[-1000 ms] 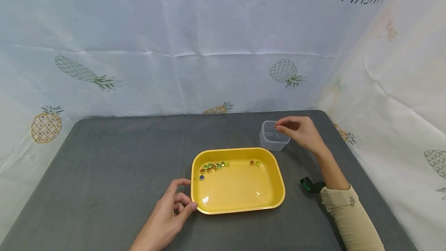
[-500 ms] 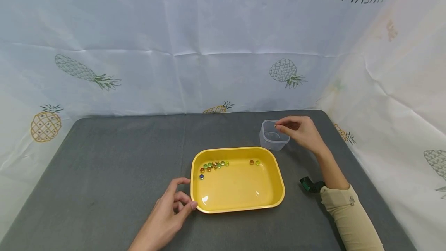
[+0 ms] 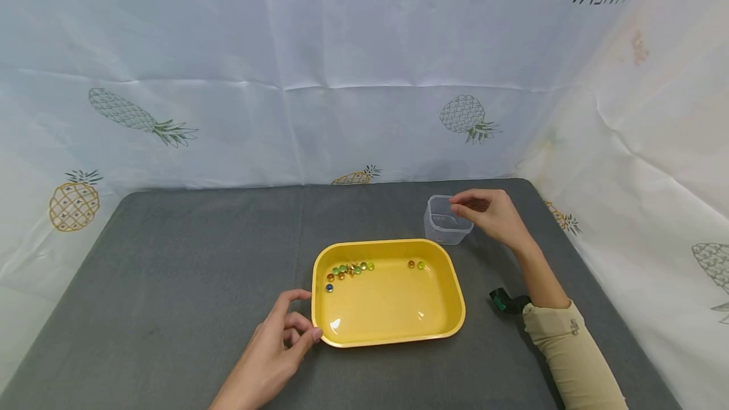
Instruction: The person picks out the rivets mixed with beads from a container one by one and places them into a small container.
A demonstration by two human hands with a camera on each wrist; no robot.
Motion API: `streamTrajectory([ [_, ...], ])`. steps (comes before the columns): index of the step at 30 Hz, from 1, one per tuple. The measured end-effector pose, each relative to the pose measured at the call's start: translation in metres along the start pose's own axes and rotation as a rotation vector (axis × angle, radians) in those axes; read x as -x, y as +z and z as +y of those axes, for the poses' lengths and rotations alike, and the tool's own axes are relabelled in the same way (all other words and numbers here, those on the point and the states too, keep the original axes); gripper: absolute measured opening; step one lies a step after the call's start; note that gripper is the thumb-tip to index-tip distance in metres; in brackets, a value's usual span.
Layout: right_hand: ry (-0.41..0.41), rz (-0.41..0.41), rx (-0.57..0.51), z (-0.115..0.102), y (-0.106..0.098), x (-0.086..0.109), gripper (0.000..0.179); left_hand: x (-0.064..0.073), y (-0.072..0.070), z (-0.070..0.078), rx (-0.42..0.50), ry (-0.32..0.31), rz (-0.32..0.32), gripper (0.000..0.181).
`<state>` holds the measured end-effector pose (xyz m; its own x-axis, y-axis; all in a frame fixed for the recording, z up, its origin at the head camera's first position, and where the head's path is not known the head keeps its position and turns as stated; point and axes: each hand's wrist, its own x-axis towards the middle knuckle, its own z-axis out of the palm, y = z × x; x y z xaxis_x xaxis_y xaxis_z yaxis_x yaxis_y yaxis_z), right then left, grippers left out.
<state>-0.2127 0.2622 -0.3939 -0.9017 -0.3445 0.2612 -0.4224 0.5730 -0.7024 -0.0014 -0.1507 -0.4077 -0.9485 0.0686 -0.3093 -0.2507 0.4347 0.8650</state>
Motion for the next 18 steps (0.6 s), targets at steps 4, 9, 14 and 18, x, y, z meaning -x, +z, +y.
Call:
streamTrajectory([
  [4, 0.004, -0.001, 0.005, -0.0010, 0.0005, 0.0002, 0.016, 0.0003, 0.0000, -0.0006, 0.001, 0.003, 0.002, 0.058],
  [9, 0.009, -0.001, 0.009, -0.0019, 0.0010, 0.0003, 0.017, -0.0002, 0.0002, -0.0006, -0.004, 0.001, 0.004, 0.057],
  [14, 0.007, -0.004, 0.014, -0.0034, 0.0017, 0.0000, 0.017, 0.0000, 0.0002, -0.0004, -0.008, 0.000, 0.006, 0.057],
  [18, 0.004, -0.006, 0.012, -0.0045, 0.0019, 0.0003, 0.017, 0.0004, 0.0001, -0.0002, -0.010, 0.000, 0.006, 0.058],
])
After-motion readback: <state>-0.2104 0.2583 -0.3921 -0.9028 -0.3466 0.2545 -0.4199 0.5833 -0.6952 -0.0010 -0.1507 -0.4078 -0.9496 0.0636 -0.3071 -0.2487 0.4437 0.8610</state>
